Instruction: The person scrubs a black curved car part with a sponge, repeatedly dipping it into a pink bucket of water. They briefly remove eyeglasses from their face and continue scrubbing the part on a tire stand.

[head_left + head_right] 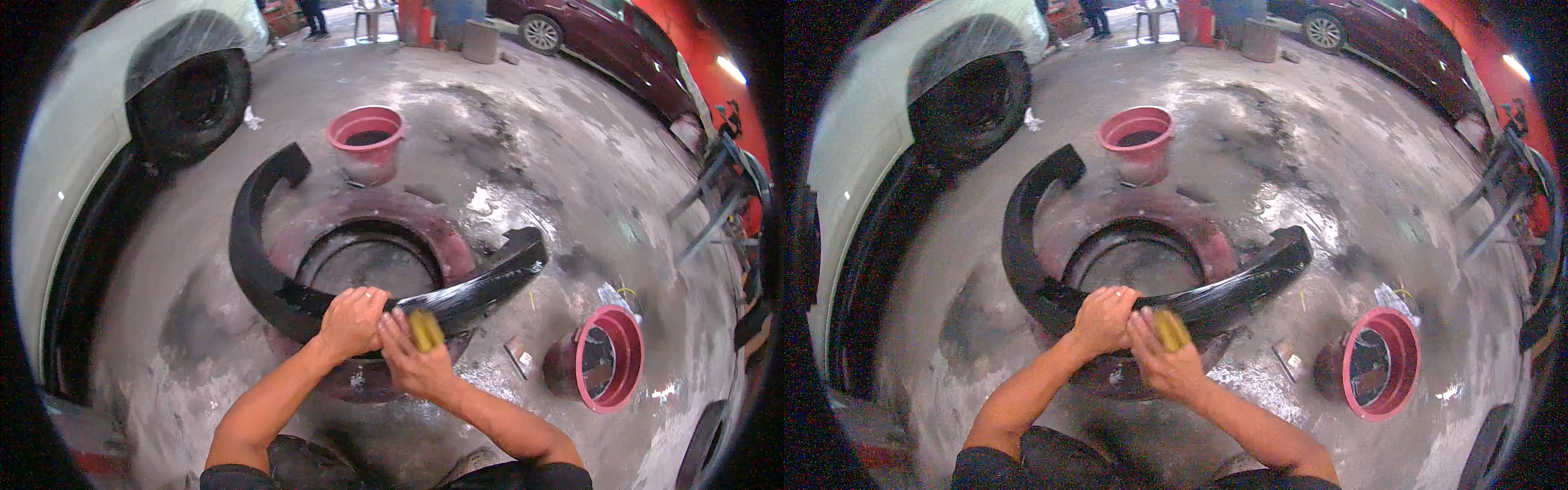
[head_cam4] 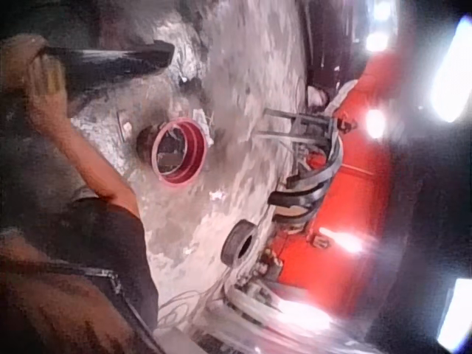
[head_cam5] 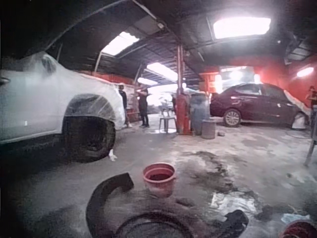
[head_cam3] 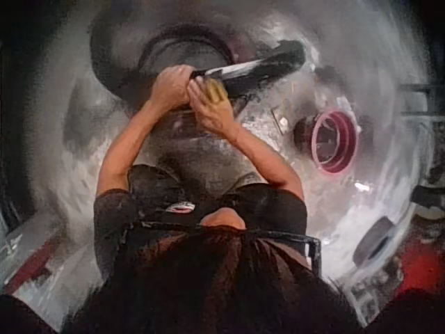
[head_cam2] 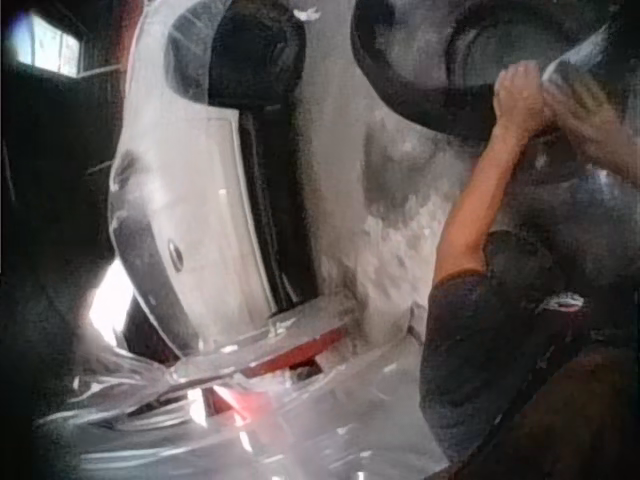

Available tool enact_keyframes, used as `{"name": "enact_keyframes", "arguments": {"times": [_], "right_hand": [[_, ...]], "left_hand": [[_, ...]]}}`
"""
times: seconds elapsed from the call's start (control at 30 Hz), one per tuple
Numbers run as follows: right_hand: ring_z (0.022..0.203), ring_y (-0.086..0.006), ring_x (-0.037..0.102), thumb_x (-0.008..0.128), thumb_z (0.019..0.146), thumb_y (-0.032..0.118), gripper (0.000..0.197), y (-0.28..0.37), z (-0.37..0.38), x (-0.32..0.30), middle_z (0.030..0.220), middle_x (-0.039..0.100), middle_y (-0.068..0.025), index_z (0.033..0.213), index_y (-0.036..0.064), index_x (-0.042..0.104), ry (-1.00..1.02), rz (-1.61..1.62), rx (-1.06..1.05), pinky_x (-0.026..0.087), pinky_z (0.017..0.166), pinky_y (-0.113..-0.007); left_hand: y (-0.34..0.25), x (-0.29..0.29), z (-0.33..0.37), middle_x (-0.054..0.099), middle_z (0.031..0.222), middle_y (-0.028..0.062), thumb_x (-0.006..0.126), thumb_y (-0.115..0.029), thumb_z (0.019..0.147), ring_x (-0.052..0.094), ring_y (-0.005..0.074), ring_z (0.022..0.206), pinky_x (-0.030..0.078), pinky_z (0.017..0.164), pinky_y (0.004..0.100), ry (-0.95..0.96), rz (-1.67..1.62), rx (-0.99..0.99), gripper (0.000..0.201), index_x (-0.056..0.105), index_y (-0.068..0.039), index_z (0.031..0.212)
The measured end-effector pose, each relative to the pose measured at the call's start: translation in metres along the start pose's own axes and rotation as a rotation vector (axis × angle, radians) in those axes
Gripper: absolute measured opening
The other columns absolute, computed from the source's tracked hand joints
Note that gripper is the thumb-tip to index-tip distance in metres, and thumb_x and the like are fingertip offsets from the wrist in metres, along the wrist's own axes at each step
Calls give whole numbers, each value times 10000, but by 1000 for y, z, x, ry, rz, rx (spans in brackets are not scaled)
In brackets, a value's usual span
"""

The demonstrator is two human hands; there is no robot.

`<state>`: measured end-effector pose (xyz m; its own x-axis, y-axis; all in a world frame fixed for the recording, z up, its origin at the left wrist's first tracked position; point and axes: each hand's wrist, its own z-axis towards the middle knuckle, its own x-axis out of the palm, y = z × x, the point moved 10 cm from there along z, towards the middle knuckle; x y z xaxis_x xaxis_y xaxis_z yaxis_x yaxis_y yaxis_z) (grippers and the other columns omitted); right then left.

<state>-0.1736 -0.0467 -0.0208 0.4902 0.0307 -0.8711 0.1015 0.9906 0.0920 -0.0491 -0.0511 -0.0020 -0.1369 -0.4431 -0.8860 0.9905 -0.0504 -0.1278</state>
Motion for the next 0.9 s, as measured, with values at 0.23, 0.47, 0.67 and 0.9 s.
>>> {"name": "enact_keyframes", "arguments": {"times": [0.23,0.47,0.67,0.9], "right_hand": [[1467,-300,476,631,812,30,695,-129,-77,-70,1549,525,-157,1498,48,519,118,-125,211,453,1138,-457],[1520,-258,396,598,920,141,602,-16,26,-6,1575,499,-67,1510,65,506,171,27,-74,350,1196,-532],[1370,-269,574,707,922,214,519,15,74,-3,1447,616,-99,1402,51,597,58,38,-232,528,1037,-407],[1434,-338,506,724,878,166,559,2,53,-15,1439,610,-178,1387,-28,599,59,47,-152,419,1149,-482]], "left_hand": [[90,-62,-28,665,851,143,762,-752,702,629,353,876,450,905,471,133,28,16,730,649,-43,837],[109,-47,-40,656,825,98,598,-234,961,620,296,842,440,878,446,-45,-44,-196,222,687,-59,858],[121,-55,-52,646,794,107,599,-202,944,619,319,831,452,865,443,-19,-73,-148,207,671,-52,819],[111,-55,-44,636,796,107,621,-177,914,622,312,824,465,834,433,-90,-32,-159,164,664,-50,819]]}}
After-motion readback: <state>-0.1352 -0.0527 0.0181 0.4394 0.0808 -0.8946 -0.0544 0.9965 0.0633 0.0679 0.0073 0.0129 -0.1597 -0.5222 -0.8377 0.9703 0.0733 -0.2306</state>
